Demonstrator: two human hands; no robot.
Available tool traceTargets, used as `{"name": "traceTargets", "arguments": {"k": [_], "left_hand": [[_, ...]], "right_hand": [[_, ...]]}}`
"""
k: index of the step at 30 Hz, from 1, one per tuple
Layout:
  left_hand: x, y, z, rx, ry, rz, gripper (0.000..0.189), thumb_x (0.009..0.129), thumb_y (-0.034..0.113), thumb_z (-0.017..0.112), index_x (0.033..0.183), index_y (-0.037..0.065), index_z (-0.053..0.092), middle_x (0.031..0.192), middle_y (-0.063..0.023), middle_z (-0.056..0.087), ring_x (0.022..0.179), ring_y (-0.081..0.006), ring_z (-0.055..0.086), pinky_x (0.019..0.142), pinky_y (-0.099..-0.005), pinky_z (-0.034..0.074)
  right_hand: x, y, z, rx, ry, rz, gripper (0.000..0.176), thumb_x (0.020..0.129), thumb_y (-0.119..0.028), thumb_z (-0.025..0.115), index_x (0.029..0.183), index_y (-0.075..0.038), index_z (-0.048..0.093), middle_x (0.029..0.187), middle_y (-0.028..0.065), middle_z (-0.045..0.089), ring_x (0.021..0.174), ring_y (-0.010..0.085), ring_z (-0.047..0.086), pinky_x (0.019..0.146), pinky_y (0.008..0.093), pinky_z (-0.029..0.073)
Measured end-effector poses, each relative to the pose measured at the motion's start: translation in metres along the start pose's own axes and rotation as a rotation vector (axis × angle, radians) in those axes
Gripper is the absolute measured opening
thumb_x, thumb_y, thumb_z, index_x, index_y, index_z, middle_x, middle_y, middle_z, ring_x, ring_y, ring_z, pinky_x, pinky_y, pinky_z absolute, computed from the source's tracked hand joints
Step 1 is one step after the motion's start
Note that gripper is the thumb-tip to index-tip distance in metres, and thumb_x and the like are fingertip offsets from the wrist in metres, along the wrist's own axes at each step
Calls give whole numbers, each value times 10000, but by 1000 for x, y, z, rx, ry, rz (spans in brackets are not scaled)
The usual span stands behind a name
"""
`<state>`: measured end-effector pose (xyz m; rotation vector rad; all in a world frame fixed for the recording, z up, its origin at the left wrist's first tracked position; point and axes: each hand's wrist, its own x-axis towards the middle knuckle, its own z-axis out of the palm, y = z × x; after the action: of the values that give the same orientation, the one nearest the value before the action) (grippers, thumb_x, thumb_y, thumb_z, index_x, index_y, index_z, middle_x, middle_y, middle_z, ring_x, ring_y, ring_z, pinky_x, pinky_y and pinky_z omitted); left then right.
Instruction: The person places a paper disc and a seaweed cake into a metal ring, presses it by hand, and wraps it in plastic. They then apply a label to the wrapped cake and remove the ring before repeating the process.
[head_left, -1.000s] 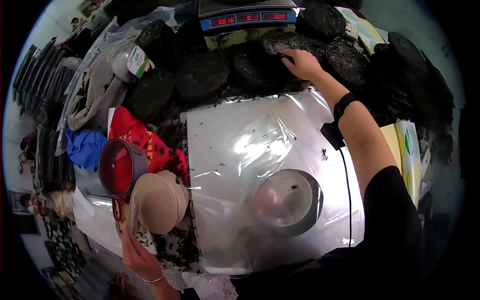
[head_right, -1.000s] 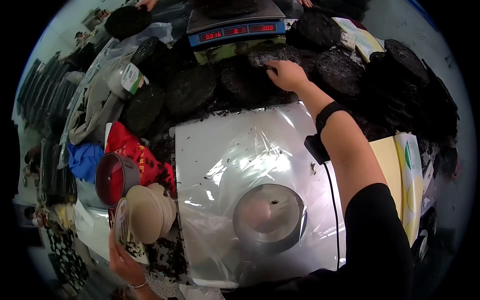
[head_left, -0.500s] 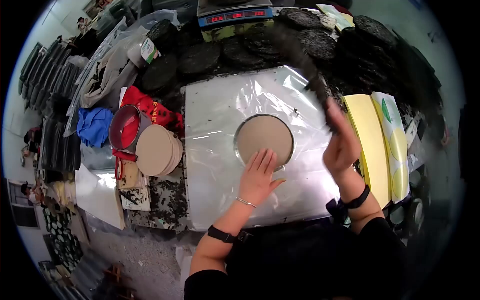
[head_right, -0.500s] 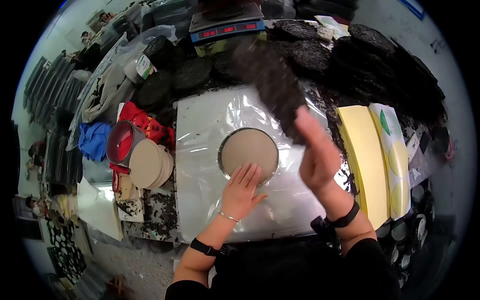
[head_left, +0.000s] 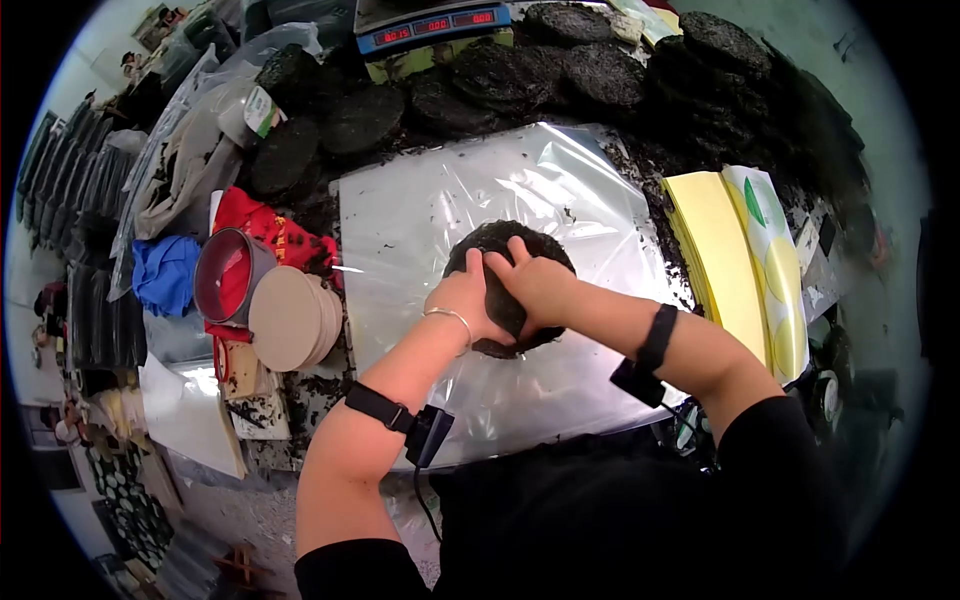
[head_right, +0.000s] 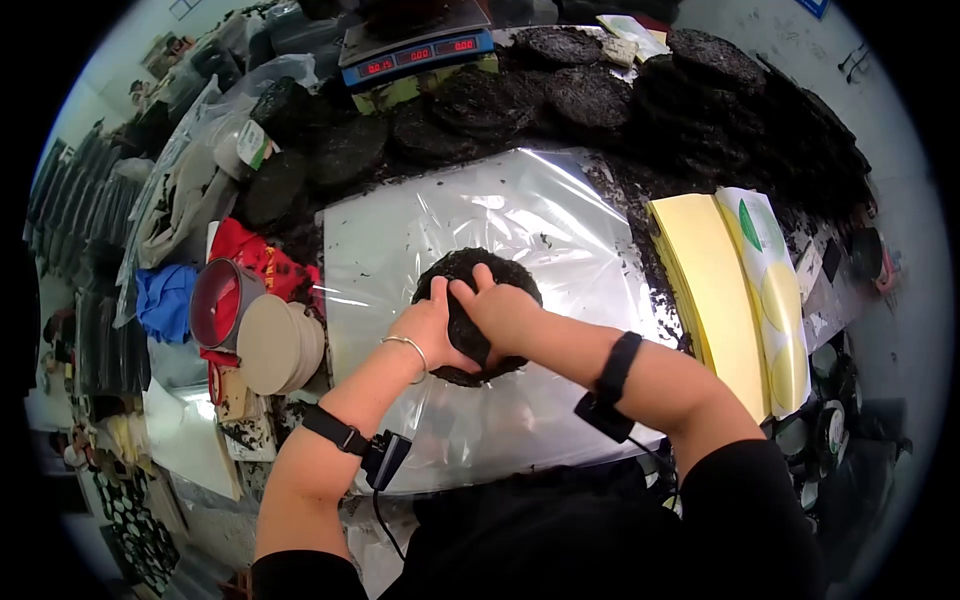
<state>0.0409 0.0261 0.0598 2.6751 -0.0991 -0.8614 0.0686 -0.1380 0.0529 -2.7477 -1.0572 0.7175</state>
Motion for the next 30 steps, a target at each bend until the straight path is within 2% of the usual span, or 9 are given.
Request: {"name": "traceTargets", "arguments": {"k": [4,10,14,16,17,20,23,26,30], "left_hand": [[40,2,33,144,-106,-155,1300,608,373,961,1545,36,126,1290,-289,607,1131,-403,670,963,-426,566],[45,3,38,71,-13,-114,588,902,102,663,1398,37,355,1196,-224,676,1072,-355,708,871,-428,597],[21,-21,14,-83,745,419,497,857,160,750,1302,16,586,1193,-159,685,1098,-377,649,903,-445,546],[28,-32,6,-183,686,588,476,910,174,696,1360,59,588,1272,-145,657,1121,-375,635,940,-443,528],[35,-35,3,-235,669,670,469,937,180,668,1389,80,590,1311,-138,643,1132,-373,627,959,-442,520],[45,-46,8,-464,474,588,505,964,222,644,1448,108,551,1381,-143,606,1163,-377,616,1007,-420,495],[44,-45,0,-565,383,548,485,955,210,658,1423,115,573,1325,-146,634,1186,-364,617,1012,-407,498],[47,-46,-1,-575,395,558,496,921,184,703,1401,120,596,1310,-137,642,1163,-357,631,995,-407,513],[52,-49,-2,-581,393,542,520,879,149,749,1381,124,616,1307,-128,646,1142,-349,644,982,-410,527]], "right_hand": [[26,12,49,74,30,53,1141,528,-209,970,1439,-49,301,1384,322,425,903,432,726,782,434,617],[30,6,8,-24,-193,-4,980,683,-237,850,1459,17,307,1371,307,480,981,420,709,839,441,600],[11,21,-7,303,621,-91,460,833,-108,709,1274,-9,619,1235,203,632,1114,396,610,981,437,510],[24,57,16,386,768,-113,316,954,-145,618,1236,-12,669,1229,195,670,1063,384,654,990,454,485],[32,75,38,1065,379,73,346,1056,-232,501,1246,-2,677,1186,225,697,1070,401,655,1016,439,475],[48,99,35,1074,276,-102,448,1098,-337,419,1258,-14,684,1188,226,704,1117,405,643,1021,413,480],[102,129,-31,306,751,-68,425,957,-259,687,1349,-111,619,1372,190,609,1280,396,563,1063,480,472],[187,182,-99,-278,993,23,1045,710,-169,868,1594,-266,318,1584,146,394,1401,411,433,1122,478,448],[227,239,-119,-323,493,150,1239,622,-5,858,1625,-349,217,1478,124,445,1256,380,526,1094,431,483]]}}
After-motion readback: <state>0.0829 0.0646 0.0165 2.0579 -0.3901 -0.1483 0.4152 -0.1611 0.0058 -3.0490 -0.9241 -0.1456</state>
